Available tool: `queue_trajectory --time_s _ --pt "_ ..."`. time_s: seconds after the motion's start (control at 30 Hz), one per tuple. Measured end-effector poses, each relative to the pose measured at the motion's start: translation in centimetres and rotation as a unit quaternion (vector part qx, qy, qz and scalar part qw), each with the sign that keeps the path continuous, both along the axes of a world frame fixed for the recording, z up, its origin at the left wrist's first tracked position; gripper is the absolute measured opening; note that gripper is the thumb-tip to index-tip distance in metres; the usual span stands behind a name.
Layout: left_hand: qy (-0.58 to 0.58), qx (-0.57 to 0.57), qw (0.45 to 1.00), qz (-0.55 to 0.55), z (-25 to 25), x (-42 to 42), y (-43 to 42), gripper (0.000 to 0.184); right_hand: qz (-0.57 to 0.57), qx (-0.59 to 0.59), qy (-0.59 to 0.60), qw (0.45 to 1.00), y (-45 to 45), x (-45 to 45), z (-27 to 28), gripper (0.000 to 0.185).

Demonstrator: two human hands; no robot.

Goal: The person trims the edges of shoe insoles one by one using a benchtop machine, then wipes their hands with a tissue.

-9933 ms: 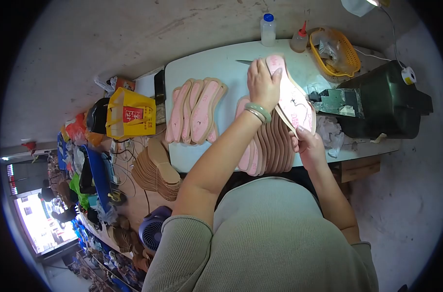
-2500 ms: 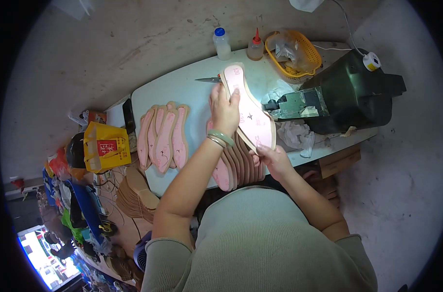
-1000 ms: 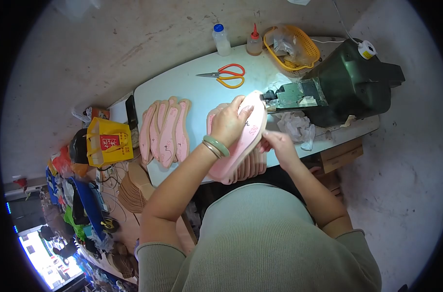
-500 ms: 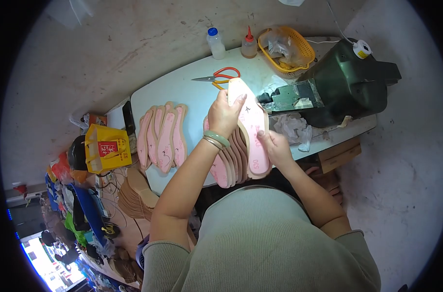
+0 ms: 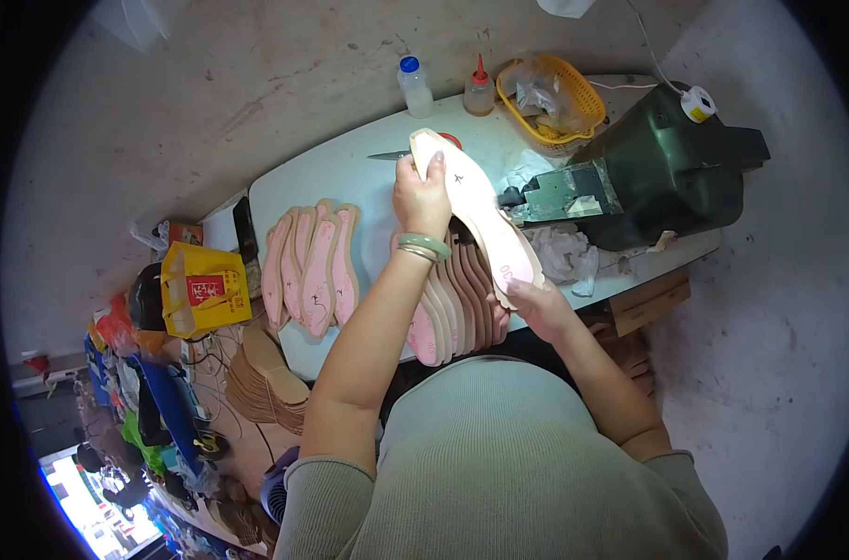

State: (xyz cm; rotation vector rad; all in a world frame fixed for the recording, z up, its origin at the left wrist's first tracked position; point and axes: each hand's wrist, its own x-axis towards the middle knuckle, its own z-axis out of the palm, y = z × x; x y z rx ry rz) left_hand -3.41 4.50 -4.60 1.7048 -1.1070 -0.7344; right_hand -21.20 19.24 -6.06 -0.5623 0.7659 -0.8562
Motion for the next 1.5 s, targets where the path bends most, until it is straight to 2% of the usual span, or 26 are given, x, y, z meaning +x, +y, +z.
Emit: queue_trajectory --time_s 0.13,0.17,0.23,0.27,0.33,0.43,0.47,0.57,0.7,0.83,0.87,0.97,1.17,1.27,1.37,1.4,1.5 --pt "-0.008 -0.002 1.000 -0.014 -1.0 1.3 -2.2 0.044 -0.079 -0.006 0.022 0.997 -1.2 1.9 0.5 0.027" --pt "-0.120 -0.051 0.990 -0.045 -1.3 1.6 -2.6 0.048 -0.094 -0.003 0.027 0.995 -1.5 2.4 0.8 0.027" --pt "-0.334 -0.147 0.925 -0.106 -0.7 2.1 -3.3 0.056 -0.118 0.006 0.040 0.992 -2.5 3.4 1.6 0.027" --pt "-0.333 -0.172 0.900 -0.224 -0.4 2.5 -3.7 0.055 -0.130 0.012 0.046 0.990 -2.9 3.8 1.8 0.027" --pt "-0.316 -0.214 0.809 -0.446 0.7 3.0 -4.3 0.054 -0.133 0.020 0.061 0.989 -4.0 4.5 1.8 0.025" --pt "-0.294 -0.086 0.735 -0.605 3.1 3.3 -4.6 0.038 -0.135 0.032 0.089 0.986 -5.1 4.9 1.8 0.023" --pt "-0.281 -0.079 0.742 -0.603 3.0 3.3 -4.7 0.026 -0.136 0.036 0.099 0.985 -5.2 5.0 1.8 0.023" --pt "-0.313 -0.072 0.736 -0.596 2.9 3.7 -4.8 0.027 -0.118 0.033 0.113 0.986 -5.6 4.5 1.4 0.025" --pt "-0.314 0.006 0.762 -0.566 4.5 3.8 -2.7 0.025 -0.163 0.027 0.131 0.977 -5.5 4.9 2.2 0.027" --pt "-0.293 0.000 0.796 -0.530 3.7 4.0 -1.1 0.030 -0.149 0.018 0.165 0.975 -5.4 4.1 2.1 0.028" --pt "-0.290 -0.036 0.805 -0.517 3.3 4.0 -0.7 0.030 -0.146 0.013 0.176 0.973 -5.4 4.0 1.8 0.028" --pt "-0.302 -0.037 0.815 -0.494 3.5 4.0 0.1 0.026 -0.159 -0.002 0.167 0.973 -5.7 4.1 1.4 0.029" --pt "-0.216 -0.009 0.840 -0.497 2.5 4.1 -0.2 0.029 -0.151 -0.010 0.170 0.974 -5.9 3.8 1.3 0.030" --pt "-0.180 0.096 0.876 -0.438 4.3 3.2 1.5 0.031 -0.147 -0.010 0.154 0.977 -5.6 3.6 1.4 0.030" --pt "-0.135 0.066 0.900 -0.410 3.1 3.3 2.3 0.034 -0.128 -0.014 0.151 0.980 -4.8 3.4 1.4 0.030" --pt "-0.174 0.067 0.900 -0.394 3.1 3.3 2.6 0.036 -0.119 -0.016 0.152 0.981 -4.3 3.4 1.4 0.030" --pt "-0.123 0.116 0.914 -0.369 2.9 2.7 3.9 0.038 -0.106 -0.053 0.127 0.985 -2.1 3.6 0.3 0.028"
